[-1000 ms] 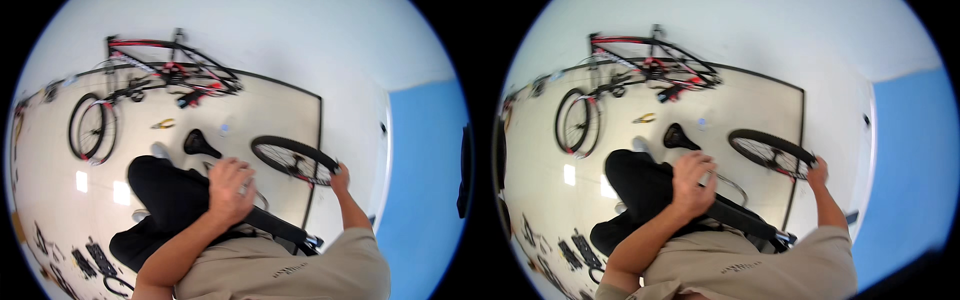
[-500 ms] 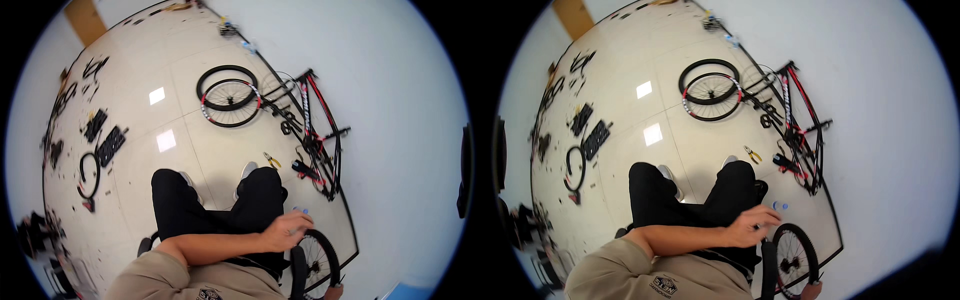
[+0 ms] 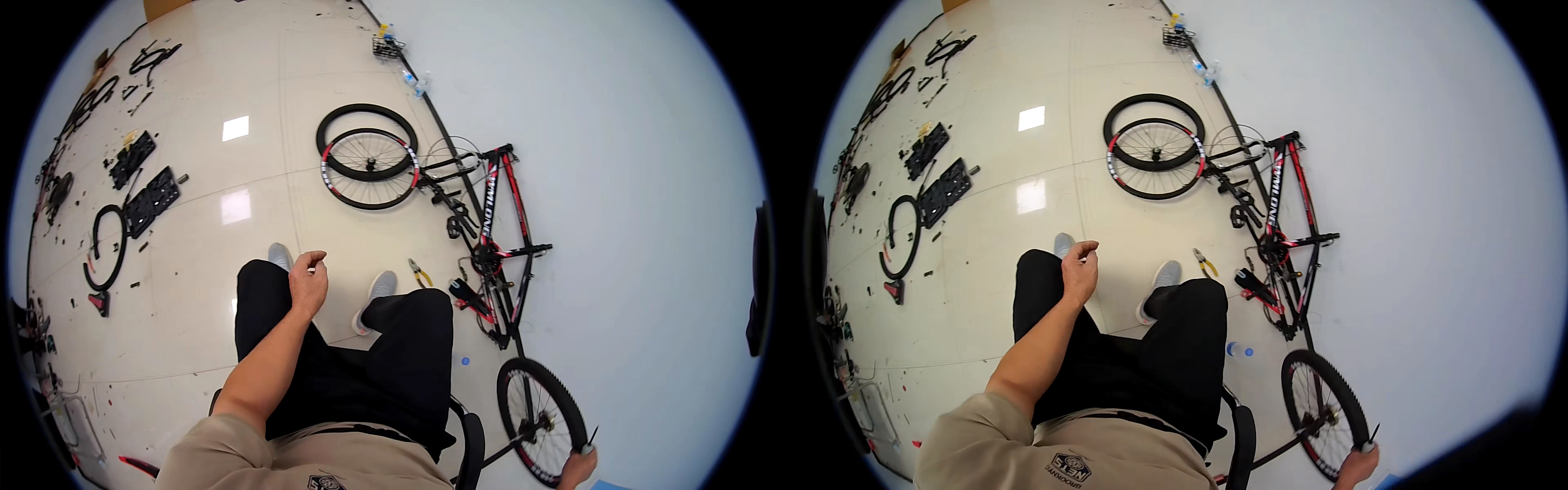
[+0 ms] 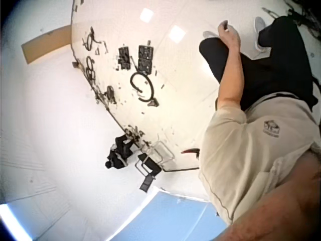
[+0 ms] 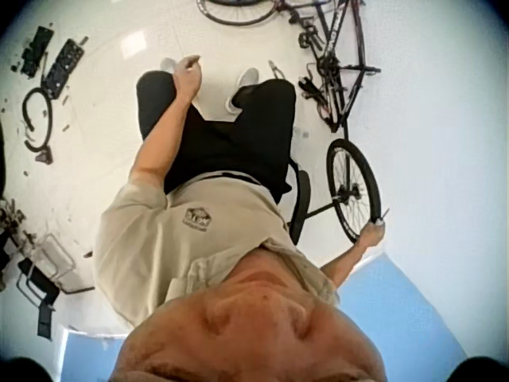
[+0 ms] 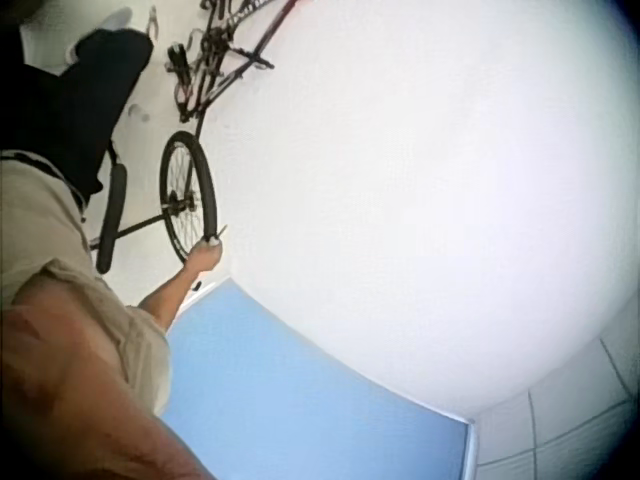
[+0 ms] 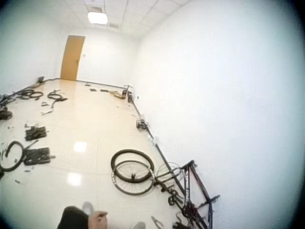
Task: The person removes a bicycle tire from a wheel, places the tire on the floor, and then uses a tool to adjust the wheel rim. The person then picks up another tire and begins to mount it onto the wheel.
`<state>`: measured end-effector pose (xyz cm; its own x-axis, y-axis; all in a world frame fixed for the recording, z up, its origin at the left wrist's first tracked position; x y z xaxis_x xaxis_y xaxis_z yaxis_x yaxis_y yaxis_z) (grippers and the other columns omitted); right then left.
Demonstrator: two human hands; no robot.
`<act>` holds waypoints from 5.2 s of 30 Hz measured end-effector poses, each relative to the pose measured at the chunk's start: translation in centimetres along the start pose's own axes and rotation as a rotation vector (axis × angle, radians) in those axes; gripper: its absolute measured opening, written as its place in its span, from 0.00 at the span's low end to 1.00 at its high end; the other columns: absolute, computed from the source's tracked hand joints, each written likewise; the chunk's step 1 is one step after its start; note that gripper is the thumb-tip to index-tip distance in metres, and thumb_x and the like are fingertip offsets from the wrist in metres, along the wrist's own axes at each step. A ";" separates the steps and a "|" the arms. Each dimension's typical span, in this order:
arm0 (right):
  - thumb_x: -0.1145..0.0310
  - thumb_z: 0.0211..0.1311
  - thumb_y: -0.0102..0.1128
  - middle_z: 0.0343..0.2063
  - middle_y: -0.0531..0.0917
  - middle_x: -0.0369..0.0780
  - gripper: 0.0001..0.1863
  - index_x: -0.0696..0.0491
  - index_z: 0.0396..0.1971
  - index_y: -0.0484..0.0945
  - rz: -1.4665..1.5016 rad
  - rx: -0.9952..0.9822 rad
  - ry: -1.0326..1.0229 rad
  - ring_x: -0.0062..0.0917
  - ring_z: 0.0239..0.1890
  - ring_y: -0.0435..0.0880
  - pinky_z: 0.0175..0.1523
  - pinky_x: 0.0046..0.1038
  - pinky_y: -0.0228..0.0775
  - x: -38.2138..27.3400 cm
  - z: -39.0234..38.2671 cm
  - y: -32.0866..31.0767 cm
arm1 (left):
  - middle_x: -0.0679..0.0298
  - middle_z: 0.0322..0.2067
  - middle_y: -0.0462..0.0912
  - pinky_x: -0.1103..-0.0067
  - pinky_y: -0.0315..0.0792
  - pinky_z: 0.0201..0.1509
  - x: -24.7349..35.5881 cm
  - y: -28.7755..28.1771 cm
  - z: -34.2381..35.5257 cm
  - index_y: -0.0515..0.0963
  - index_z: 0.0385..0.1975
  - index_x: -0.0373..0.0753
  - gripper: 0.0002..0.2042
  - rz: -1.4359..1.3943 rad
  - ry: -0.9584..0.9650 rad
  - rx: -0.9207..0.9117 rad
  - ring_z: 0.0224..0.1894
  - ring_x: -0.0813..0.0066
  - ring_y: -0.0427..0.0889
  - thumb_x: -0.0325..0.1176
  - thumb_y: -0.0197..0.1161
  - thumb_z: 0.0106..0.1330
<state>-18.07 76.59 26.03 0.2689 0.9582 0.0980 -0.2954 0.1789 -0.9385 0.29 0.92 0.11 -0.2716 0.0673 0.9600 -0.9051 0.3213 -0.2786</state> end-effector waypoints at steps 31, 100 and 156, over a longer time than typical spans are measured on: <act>0.72 0.48 0.75 0.45 0.85 0.46 0.24 0.52 0.49 0.82 0.824 -0.212 -0.872 0.43 0.48 0.83 0.55 0.39 0.74 -62.7 -6.5 -6.1 | 0.52 0.61 0.72 0.74 0.74 0.51 -3.0 1.2 3.1 0.56 0.73 0.41 0.39 -0.291 -0.333 -0.157 0.53 0.67 0.76 0.35 0.68 0.63; 0.62 0.64 0.61 0.24 0.75 0.35 0.12 0.55 0.37 0.74 1.520 -1.730 0.285 0.18 0.19 0.70 0.21 0.24 0.60 -71.9 -16.0 17.4 | 0.64 0.30 0.74 0.76 0.70 0.32 3.1 5.1 12.5 0.67 0.57 0.30 0.28 0.309 -0.252 -0.005 0.27 0.75 0.73 0.28 0.63 0.53; 0.69 0.57 0.48 0.44 0.84 0.55 0.17 0.61 0.39 0.84 0.991 -1.422 -0.730 0.49 0.51 0.82 0.58 0.42 0.72 -72.3 -21.1 18.2 | 0.52 0.44 0.80 0.69 0.80 0.45 2.7 3.1 0.1 0.68 0.58 0.32 0.25 -0.134 -0.729 -0.447 0.40 0.66 0.81 0.27 0.60 0.59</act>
<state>-23.56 5.87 -5.07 -0.0051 0.5471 -0.8371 0.9047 -0.3541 -0.2369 -3.23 2.00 1.82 -0.4523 -0.5711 0.6850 -0.7725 0.6347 0.0191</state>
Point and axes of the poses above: each hand's wrist, its own z-axis towards the middle knuckle, its own y-axis out of the palm, x = y × z, the point moved 7 cm from there along z, towards the middle knuckle
